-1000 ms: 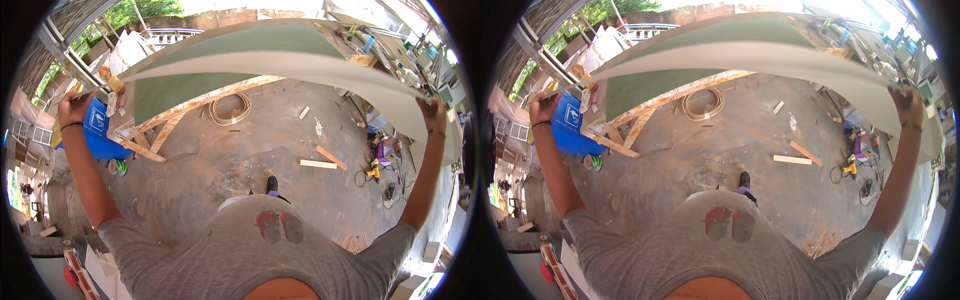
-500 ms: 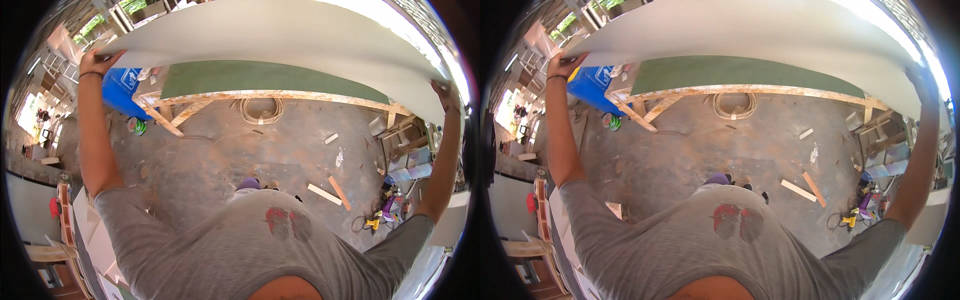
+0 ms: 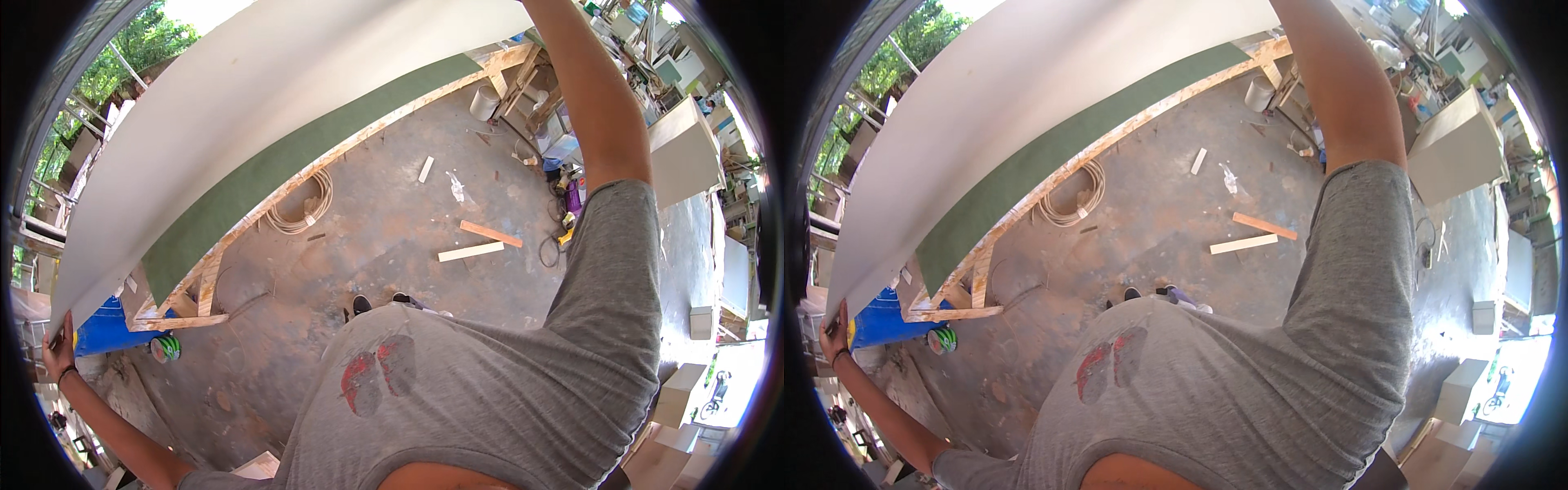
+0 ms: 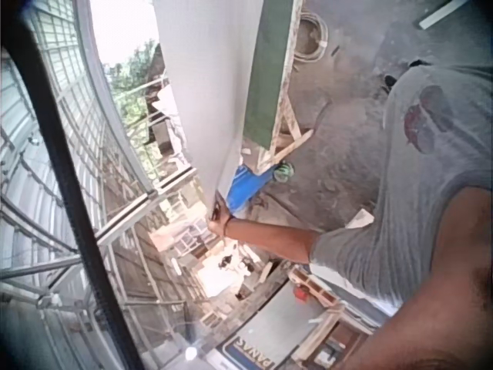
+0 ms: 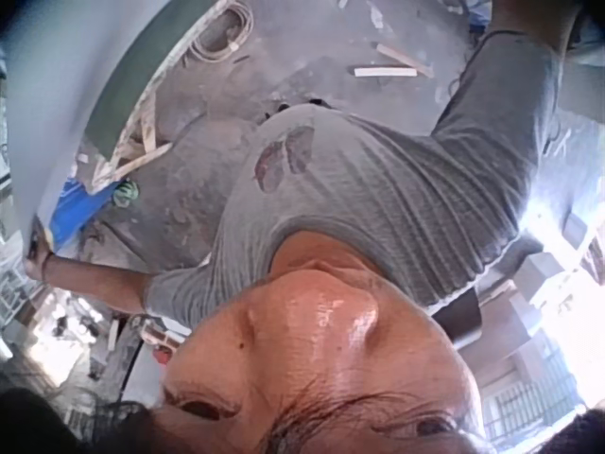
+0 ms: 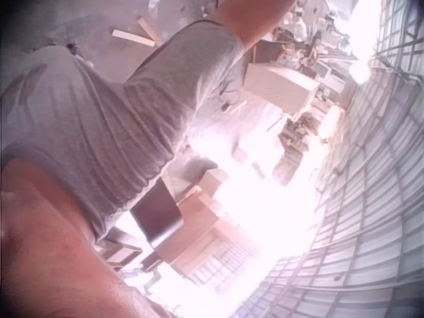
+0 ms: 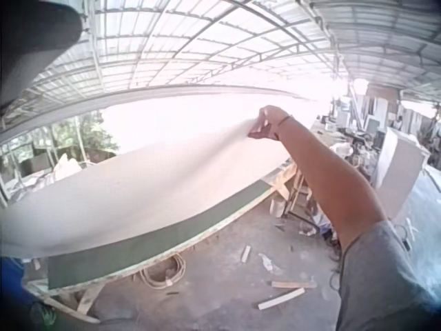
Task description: The person applies adhesive to a wooden board and a laminate sheet, then positions the laminate sheet onto the board and wipes the surface with a cloth.
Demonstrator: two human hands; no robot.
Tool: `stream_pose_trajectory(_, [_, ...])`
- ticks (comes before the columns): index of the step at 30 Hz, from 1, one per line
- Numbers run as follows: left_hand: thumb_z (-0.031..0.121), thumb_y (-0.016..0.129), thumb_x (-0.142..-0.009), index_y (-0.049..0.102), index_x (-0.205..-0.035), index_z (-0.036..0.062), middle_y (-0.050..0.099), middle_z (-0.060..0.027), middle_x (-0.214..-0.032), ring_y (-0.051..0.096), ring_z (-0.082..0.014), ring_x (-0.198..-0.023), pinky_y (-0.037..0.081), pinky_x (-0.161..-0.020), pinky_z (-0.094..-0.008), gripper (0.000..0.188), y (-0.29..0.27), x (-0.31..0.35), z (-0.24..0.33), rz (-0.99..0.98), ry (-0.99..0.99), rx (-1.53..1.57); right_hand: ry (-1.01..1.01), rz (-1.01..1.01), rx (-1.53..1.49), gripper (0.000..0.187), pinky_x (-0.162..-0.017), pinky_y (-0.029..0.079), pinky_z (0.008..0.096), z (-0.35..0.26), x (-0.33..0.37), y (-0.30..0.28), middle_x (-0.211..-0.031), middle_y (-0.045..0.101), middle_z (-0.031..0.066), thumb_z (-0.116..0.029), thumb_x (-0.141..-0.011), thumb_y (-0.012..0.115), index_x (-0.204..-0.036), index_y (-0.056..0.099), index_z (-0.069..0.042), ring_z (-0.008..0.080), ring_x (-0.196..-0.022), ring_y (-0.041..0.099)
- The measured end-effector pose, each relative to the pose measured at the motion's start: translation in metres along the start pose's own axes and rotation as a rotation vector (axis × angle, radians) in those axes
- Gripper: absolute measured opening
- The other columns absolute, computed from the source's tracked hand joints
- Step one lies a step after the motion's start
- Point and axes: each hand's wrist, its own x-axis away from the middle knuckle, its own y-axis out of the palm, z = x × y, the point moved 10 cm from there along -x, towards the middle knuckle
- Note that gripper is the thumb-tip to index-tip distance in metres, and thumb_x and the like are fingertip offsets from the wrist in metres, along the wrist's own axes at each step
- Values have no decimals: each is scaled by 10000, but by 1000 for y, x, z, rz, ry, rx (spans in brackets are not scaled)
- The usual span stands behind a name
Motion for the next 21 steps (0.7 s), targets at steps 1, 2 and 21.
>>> stream_pose_trajectory(1, [-13,395,-841,199,-1343,-112,223,-262,-1406,221,-467,-1293,251,-1043,-651,548,-8,2,9,18,16,5,-14,58,-8,259,-668,514,627,2,12,13,-943,423,285,6,-756,391,-1009,434,46,423,-681,544])
stream_pose_trajectory(2, [-11,396,-845,201,-1341,-112,225,-262,-1405,224,-465,-1291,253,-1040,-653,543,-6,0,8,25,21,9,-3,77,-17,249,-669,514,628,5,11,12,-944,424,288,11,-749,388,-989,434,62,425,-687,544])
stream_pose_trajectory(21, [78,403,-904,285,-1335,-46,290,-234,-1397,322,-410,-1262,343,-1003,-617,464,39,21,-52,-100,28,-295,-6,-419,501,338,-936,479,411,59,-53,-23,-1080,551,202,-177,-880,567,-1064,489,97,302,-1006,560])
